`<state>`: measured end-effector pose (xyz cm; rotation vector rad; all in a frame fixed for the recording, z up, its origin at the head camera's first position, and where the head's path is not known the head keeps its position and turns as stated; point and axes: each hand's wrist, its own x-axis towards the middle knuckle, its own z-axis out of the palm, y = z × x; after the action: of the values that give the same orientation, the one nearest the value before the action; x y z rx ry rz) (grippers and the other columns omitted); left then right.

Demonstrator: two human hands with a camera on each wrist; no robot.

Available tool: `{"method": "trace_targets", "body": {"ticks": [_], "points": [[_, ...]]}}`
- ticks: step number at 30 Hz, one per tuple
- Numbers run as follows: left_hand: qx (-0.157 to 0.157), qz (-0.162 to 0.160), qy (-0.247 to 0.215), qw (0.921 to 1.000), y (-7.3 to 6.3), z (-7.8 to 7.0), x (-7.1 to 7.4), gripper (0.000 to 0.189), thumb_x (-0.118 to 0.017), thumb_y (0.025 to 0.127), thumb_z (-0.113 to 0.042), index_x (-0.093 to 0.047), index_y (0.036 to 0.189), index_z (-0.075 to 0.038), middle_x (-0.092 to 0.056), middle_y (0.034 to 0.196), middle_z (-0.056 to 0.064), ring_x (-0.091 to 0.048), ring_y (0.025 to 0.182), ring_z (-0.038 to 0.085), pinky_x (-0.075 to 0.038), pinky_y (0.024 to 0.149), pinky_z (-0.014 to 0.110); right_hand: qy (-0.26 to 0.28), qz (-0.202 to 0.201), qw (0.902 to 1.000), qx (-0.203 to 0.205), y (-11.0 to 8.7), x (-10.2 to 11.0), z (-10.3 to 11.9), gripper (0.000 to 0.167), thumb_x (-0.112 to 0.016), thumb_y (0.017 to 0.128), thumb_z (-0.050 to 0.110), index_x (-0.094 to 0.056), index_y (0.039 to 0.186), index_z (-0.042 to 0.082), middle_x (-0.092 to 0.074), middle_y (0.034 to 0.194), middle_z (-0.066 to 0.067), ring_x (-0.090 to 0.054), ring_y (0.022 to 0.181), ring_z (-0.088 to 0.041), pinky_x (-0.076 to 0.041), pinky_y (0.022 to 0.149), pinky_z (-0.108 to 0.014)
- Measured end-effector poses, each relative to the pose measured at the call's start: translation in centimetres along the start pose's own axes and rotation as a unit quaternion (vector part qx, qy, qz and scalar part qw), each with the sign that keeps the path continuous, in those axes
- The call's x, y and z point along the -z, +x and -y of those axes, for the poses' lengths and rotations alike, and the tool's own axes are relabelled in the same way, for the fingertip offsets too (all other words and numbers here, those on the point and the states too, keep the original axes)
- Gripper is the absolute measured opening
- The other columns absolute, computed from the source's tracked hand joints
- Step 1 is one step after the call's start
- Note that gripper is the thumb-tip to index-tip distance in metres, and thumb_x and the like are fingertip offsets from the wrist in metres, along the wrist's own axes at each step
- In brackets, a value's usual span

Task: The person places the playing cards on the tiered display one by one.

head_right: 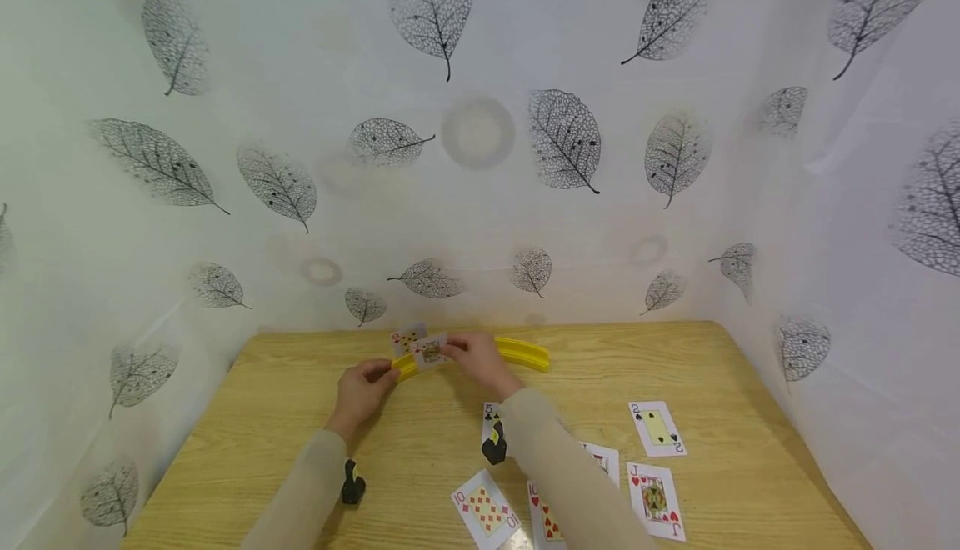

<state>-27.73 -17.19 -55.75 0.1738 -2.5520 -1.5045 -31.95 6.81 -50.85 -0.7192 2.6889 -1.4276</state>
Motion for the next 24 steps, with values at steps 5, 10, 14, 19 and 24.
{"method": "trace_targets", "body": {"ticks": [5,10,14,19,24], "points": [[0.004,0.003,-0.001,1.0,0.0,-0.1,0.1,0.022,-0.077,0.096,-0.011,-0.076,0.114,0.003,-0.074,0.123,0.023,-0.069,0.114,0.039,-0.056,0.105,0.054,0.006,0.005,0.9999,-0.014,0.5,-0.7,0.1,0.024,-0.064,0.105,0.013,-0.077,0.12,-0.001,-0.079,0.113,-0.02,-0.064,0.079,-0.018,-0.048,0.063,-0.02],[-0.004,0.002,0.0,1.0,0.2,0.1,0.2,0.022,-0.077,0.096,-0.011,-0.076,0.113,0.003,-0.075,0.122,0.023,-0.069,0.115,0.04,-0.054,0.107,0.056,-0.004,-0.003,0.9999,-0.013,1.1,-1.4,0.1,0.024,-0.065,0.105,0.014,-0.078,0.12,0.001,-0.079,0.114,-0.018,-0.068,0.086,-0.018,-0.053,0.068,-0.021],[-0.002,0.0,-0.005,1.0,0.4,0.2,0.2,0.022,-0.078,0.095,-0.01,-0.076,0.113,0.002,-0.075,0.121,0.022,-0.068,0.116,0.041,-0.053,0.108,0.056,-0.005,-0.014,0.9999,-0.001,1.4,-1.7,0.4,0.021,-0.066,0.104,0.013,-0.079,0.115,0.0,-0.08,0.109,-0.018,-0.063,0.08,-0.015,-0.051,0.065,-0.022],[0.004,0.007,-0.001,1.0,0.4,0.2,0.2,0.022,-0.077,0.095,-0.012,-0.077,0.113,0.0,-0.075,0.123,0.021,-0.068,0.118,0.04,-0.052,0.109,0.057,-0.001,-0.015,0.9999,-0.002,1.5,-2.1,0.7,0.02,-0.067,0.103,0.011,-0.079,0.113,-0.002,-0.079,0.111,-0.019,-0.069,0.088,-0.02,-0.055,0.071,-0.023],[0.006,0.008,-0.003,0.9999,0.2,0.3,0.2,0.021,-0.077,0.096,-0.013,-0.077,0.112,-0.001,-0.075,0.125,0.02,-0.067,0.12,0.04,-0.051,0.111,0.058,-0.003,-0.011,0.9999,-0.003,1.7,-2.4,0.6,0.02,-0.066,0.104,0.01,-0.079,0.113,-0.002,-0.079,0.111,-0.019,-0.073,0.094,-0.026,-0.06,0.077,-0.028]]}}
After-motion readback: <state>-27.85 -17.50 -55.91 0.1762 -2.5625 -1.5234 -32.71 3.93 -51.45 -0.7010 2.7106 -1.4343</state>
